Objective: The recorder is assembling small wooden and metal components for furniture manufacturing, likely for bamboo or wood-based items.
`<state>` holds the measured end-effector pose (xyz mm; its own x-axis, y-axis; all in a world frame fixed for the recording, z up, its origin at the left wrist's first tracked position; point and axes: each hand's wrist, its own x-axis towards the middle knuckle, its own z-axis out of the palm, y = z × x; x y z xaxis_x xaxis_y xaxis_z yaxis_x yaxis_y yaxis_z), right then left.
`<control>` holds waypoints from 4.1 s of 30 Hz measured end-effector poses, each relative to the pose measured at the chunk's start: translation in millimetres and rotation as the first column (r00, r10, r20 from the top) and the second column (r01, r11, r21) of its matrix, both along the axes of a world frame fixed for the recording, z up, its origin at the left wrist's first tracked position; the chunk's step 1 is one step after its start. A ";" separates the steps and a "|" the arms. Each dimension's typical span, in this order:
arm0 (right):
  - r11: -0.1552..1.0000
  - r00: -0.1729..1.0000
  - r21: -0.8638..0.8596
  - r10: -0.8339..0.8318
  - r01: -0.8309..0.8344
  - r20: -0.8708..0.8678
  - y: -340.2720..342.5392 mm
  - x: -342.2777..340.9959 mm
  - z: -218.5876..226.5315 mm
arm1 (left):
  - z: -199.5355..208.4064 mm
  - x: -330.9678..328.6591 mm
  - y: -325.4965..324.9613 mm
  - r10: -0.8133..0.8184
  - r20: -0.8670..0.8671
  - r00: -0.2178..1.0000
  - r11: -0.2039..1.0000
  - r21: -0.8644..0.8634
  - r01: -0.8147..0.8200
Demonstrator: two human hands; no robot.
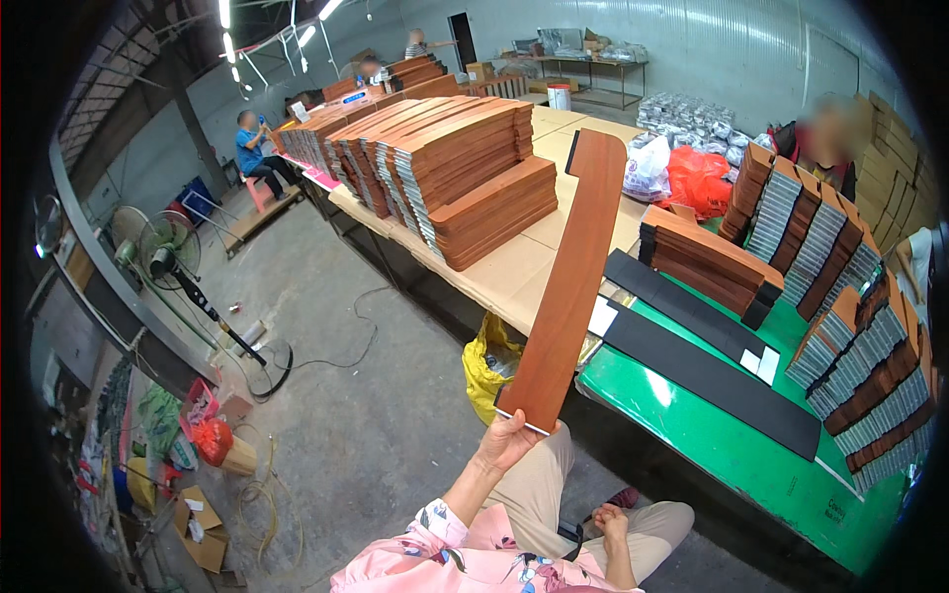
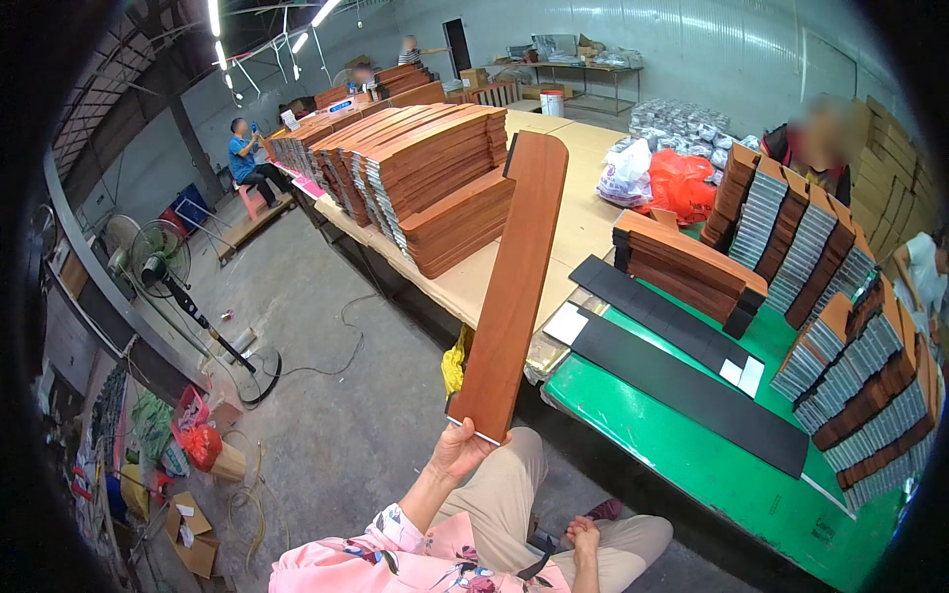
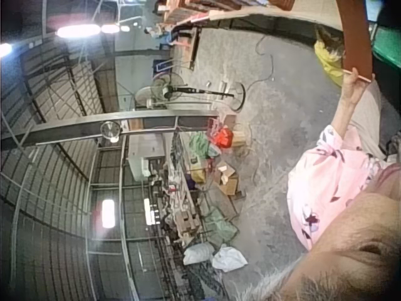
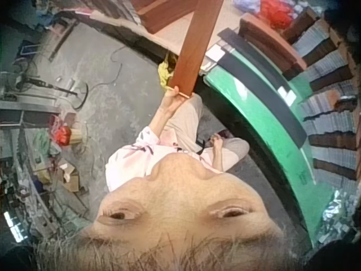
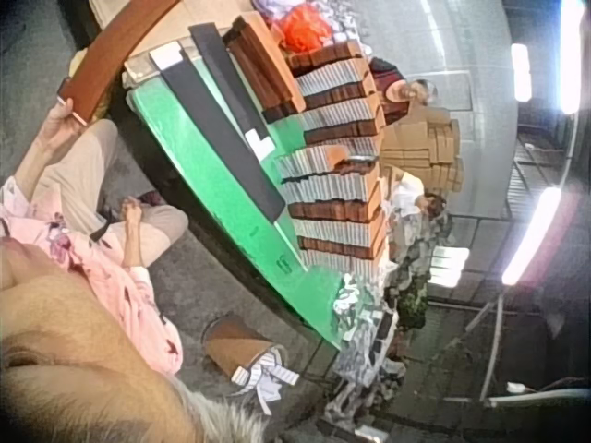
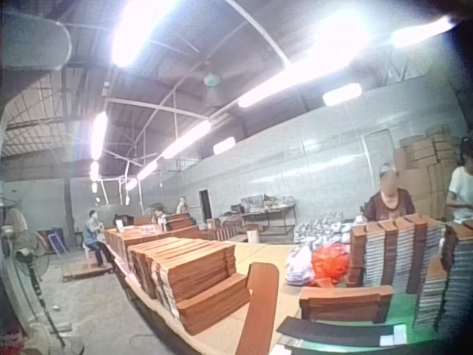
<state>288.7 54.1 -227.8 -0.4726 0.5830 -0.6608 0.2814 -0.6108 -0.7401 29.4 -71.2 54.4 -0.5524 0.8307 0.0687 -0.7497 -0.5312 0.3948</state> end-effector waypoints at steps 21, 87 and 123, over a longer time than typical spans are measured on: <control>0.998 0.999 0.030 -0.053 0.054 -0.007 -2.7 2.4 -4.7 | -5.5 1.0 16.4 -0.055 0.035 0.998 0.998 -0.035 0.057; 0.599 0.725 0.409 -0.557 0.689 -0.405 82.8 198.5 235.5 | -29.0 -7.9 5.2 -0.031 0.069 0.997 0.999 -0.020 0.032; 0.079 0.738 0.838 -0.434 -0.540 0.516 111.1 66.1 232.2 | -29.3 5.8 2.9 -0.082 0.015 0.997 0.996 -0.028 0.083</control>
<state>354.8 165.2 4.4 -0.3962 0.8442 0.3612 0.8370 0.4937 -0.2359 35.2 -68.2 25.1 -0.4827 0.8750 0.0376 -0.7958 -0.4562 0.3982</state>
